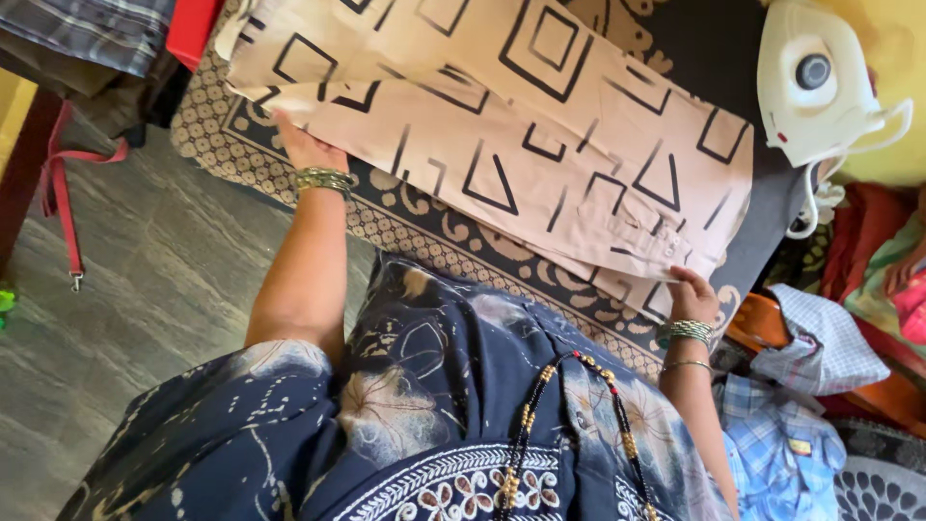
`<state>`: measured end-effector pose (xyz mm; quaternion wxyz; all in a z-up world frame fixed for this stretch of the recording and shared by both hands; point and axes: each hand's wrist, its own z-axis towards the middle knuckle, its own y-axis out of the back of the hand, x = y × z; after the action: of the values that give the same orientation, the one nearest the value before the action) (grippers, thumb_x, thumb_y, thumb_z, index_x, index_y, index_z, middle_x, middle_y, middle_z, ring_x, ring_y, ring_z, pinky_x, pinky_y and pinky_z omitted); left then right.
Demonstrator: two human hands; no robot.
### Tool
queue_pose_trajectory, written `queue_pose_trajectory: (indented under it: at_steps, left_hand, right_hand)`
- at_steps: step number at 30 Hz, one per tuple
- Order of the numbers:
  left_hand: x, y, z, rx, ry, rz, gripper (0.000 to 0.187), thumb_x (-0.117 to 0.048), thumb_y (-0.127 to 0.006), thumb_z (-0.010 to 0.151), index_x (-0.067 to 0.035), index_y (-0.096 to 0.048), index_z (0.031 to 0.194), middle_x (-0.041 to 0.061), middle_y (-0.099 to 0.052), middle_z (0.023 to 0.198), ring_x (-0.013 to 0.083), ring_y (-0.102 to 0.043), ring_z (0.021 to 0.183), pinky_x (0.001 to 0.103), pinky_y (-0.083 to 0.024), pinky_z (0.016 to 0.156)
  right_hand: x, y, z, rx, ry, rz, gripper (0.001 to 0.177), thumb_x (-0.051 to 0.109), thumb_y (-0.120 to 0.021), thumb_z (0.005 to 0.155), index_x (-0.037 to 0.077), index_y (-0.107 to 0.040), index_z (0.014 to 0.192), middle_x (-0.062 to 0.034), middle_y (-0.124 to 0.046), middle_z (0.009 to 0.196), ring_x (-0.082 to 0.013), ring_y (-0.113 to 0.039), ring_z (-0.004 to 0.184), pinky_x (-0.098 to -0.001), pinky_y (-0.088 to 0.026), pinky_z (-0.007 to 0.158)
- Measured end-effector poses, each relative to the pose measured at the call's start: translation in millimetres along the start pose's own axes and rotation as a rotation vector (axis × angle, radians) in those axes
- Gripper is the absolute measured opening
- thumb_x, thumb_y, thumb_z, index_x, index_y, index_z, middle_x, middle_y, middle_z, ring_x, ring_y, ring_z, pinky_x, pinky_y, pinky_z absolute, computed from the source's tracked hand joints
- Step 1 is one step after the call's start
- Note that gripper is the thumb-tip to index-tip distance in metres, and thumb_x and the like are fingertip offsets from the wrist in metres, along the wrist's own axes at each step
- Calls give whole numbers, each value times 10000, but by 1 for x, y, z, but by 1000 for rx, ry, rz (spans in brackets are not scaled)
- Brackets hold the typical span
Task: The person irons a patterned shirt laid on a patterned ironing board. They repeatedly smooth the fabric, fold sections, and press with a white electric iron. The shirt is folded into a compact rectangle by the end.
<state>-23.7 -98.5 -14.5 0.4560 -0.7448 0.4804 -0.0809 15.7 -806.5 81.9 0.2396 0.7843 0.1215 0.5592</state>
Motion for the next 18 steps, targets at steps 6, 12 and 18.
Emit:
queue_pose_trajectory:
  at_steps: [6, 12, 18]
  left_hand:
    - [17, -8, 17, -225, -154, 796, 665, -167, -766, 800, 37, -462, 1355, 205, -689, 1271, 322, -751, 1069, 466, -660, 891]
    - [11, -25, 23, -370, -147, 1120, 608, -230, -781, 908, 89, -496, 1340, 205, -711, 1238, 274, -768, 1042, 369, -667, 822]
    - [13, -32, 18, -263, -238, 1157, 578, -158, -766, 828, 44, -564, 1331, 179, -746, 1250, 270, -774, 999, 368, -647, 805]
  right_hand:
    - [-9, -4, -3, -21, -241, 28, 214, 122, -731, 926, 66, -764, 1130, -24, -700, 871, -70, -587, 669, -219, -449, 557]
    - [-15, -13, 6, -4, -182, 55, 233, 41, -746, 896, 69, -730, 1126, -34, -734, 901, -80, -627, 657, -214, -504, 579]
    - [-31, -15, -3, -37, -195, 2, 267, 38, -769, 876, 99, -735, 1133, -16, -713, 883, -67, -628, 677, -211, -515, 594]
